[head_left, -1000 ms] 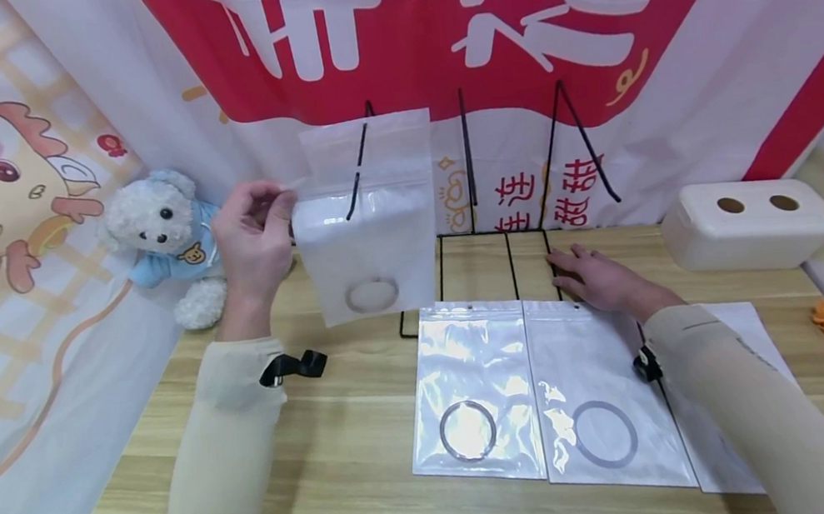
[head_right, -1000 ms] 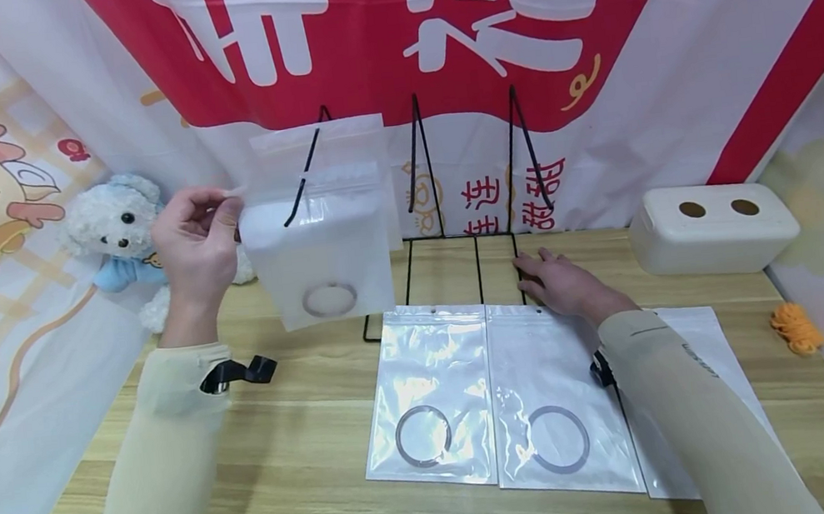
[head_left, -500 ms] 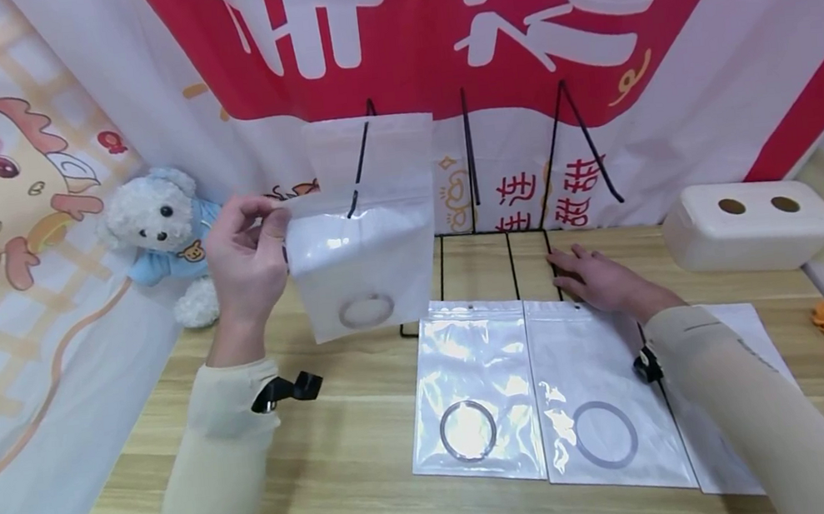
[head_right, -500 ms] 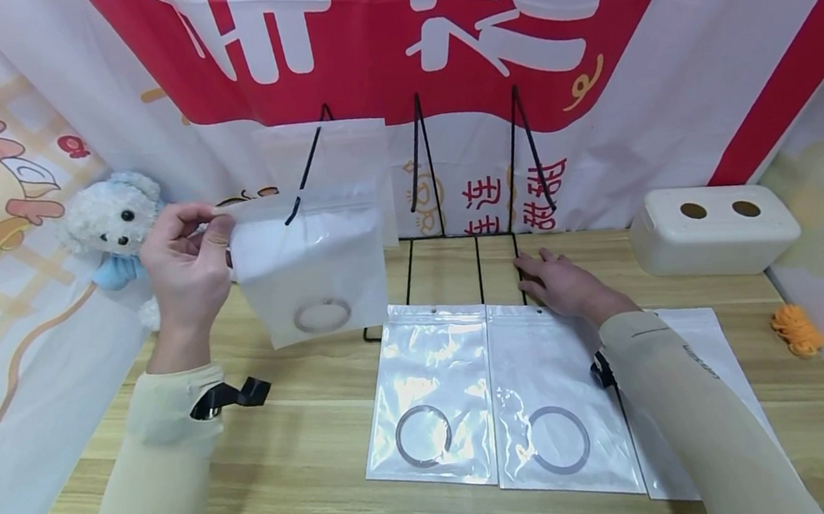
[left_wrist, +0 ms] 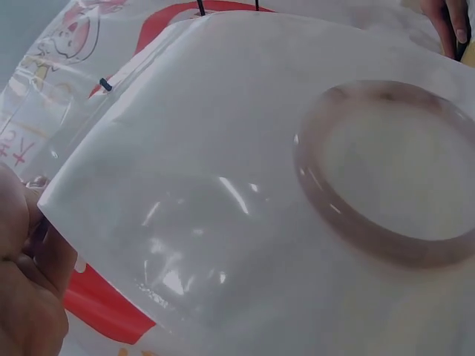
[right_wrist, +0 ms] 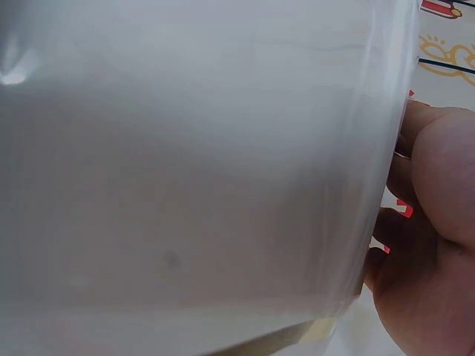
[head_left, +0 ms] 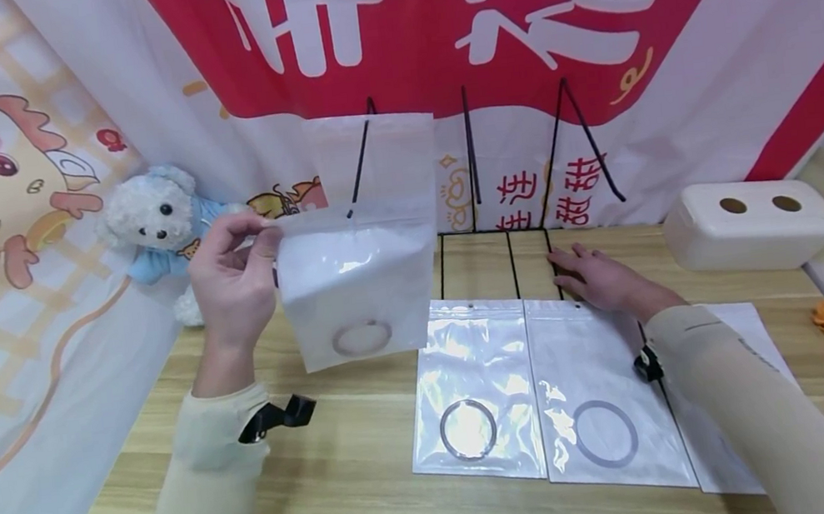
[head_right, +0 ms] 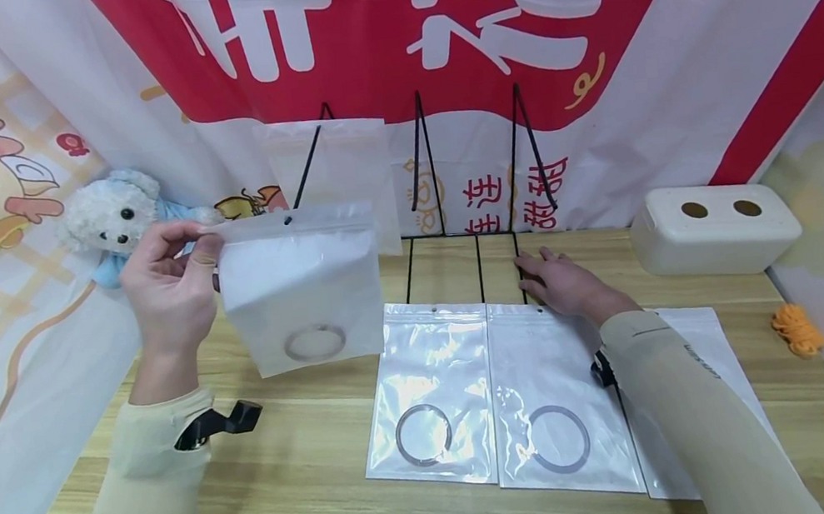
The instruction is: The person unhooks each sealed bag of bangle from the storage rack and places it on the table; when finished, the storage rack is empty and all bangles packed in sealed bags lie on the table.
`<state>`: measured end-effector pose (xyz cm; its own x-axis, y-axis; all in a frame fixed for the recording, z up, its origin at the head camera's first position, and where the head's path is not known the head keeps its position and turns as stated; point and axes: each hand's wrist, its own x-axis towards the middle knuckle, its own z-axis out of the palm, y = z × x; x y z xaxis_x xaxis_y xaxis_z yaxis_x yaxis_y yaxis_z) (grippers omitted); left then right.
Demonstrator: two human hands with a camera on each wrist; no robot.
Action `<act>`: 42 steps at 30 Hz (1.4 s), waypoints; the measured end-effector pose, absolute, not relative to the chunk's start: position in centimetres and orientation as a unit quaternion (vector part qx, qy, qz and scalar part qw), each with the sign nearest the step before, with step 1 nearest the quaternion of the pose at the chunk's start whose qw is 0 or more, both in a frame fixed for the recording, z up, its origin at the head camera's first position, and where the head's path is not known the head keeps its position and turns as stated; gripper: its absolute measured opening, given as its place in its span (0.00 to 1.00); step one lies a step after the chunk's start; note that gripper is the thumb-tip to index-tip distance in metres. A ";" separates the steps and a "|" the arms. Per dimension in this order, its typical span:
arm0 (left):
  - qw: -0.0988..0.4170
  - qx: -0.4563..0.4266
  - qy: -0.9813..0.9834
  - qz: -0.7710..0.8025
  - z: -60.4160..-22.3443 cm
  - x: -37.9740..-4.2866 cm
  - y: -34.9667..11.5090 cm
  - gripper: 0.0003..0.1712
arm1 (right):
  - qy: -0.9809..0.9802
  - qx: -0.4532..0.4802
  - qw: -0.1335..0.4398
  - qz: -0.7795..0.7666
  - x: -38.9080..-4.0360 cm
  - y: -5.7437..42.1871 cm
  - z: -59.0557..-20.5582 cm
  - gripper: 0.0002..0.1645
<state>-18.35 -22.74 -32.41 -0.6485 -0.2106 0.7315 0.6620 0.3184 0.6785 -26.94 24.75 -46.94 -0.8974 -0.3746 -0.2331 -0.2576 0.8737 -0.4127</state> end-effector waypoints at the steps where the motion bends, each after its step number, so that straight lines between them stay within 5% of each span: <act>1: 0.389 -0.158 -0.714 -0.560 -32.4 -18.2 -22.7 0.02 | 0.955 -0.165 0.155 -0.189 -26.9 24.8 -46.9 0.38; 10: 0.387 -0.159 -0.717 -0.558 -32.2 -17.3 -22.8 0.11 | 0.957 -0.162 0.155 -0.185 -26.8 24.8 -47.1 0.38; 15: 0.381 -0.144 -0.712 -0.572 -32.4 -16.8 -23.2 0.00 | 0.957 -0.155 0.160 -0.184 -26.9 24.9 -47.2 0.38; 23: 0.343 -0.132 -0.693 -0.620 -33.3 -15.2 -25.0 0.09 | 0.957 -0.155 0.161 -0.183 -27.0 25.0 -47.1 0.39; 32: 0.216 -0.050 -0.723 -0.654 -34.9 -14.2 -27.8 0.01 | 0.958 -0.157 0.158 -0.183 -26.9 25.2 -46.9 0.38; 37: 0.103 0.033 -0.800 -0.590 -36.7 -16.2 -29.9 0.01 | 0.956 -0.160 0.158 -0.188 -26.9 25.2 -47.0 0.38; 42: 0.057 0.046 -0.827 -0.557 -38.5 -18.1 -31.1 0.07 | 0.955 -0.159 0.163 -0.191 -27.1 25.0 -47.2 0.39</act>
<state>-18.09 -31.08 -38.47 -0.9892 -0.1402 0.0427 -0.0131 0.3747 0.9271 -27.14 25.00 -47.20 -0.8964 -0.3661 -0.2498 -0.2421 0.8766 -0.4158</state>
